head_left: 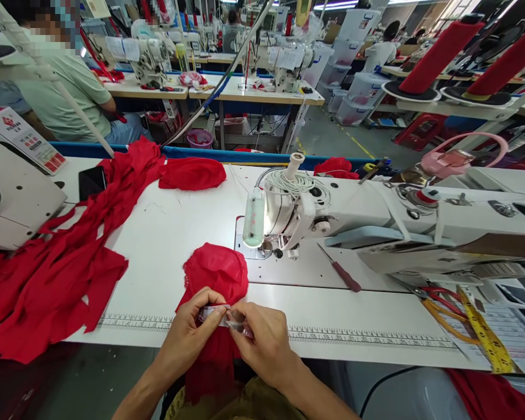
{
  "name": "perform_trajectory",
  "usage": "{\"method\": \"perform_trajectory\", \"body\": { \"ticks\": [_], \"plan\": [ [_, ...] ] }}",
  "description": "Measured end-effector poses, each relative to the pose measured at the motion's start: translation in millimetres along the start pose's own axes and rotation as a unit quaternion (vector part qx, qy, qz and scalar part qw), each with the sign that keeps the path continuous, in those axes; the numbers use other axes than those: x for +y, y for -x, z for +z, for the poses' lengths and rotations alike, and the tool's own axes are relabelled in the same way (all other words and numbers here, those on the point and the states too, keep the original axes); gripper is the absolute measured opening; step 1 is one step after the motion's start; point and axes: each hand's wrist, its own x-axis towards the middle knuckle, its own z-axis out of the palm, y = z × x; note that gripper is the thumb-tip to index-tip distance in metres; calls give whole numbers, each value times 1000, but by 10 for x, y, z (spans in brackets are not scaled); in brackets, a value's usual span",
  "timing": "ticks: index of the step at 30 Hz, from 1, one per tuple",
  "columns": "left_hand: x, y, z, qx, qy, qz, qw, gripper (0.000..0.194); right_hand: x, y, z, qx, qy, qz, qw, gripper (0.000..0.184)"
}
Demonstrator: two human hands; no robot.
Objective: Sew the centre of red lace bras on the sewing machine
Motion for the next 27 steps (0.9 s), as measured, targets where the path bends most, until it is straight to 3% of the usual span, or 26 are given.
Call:
{"method": "perform_trajectory", "body": {
  "ticks": [2,5,7,15,27],
  "plan": [
    [-1,-1,6,3,4,2,1000,24,3,19,10,0,11,-21,1000,7],
    [-3,5,6,7,11,-9,1000,24,1,22,-15,-8,-2,47,999,7],
    [1,9,9,12,19,-20,1000,25,-8,21,-59,-18,12,84,996,16],
    [31,-4,35,24,30,-44,998,29,-58,80,-126,-53,158,6,986,18],
    [64,3,49,34,27,-42,998,28,-35,91,-84,-36,151,4,988,14]
  ]
}}
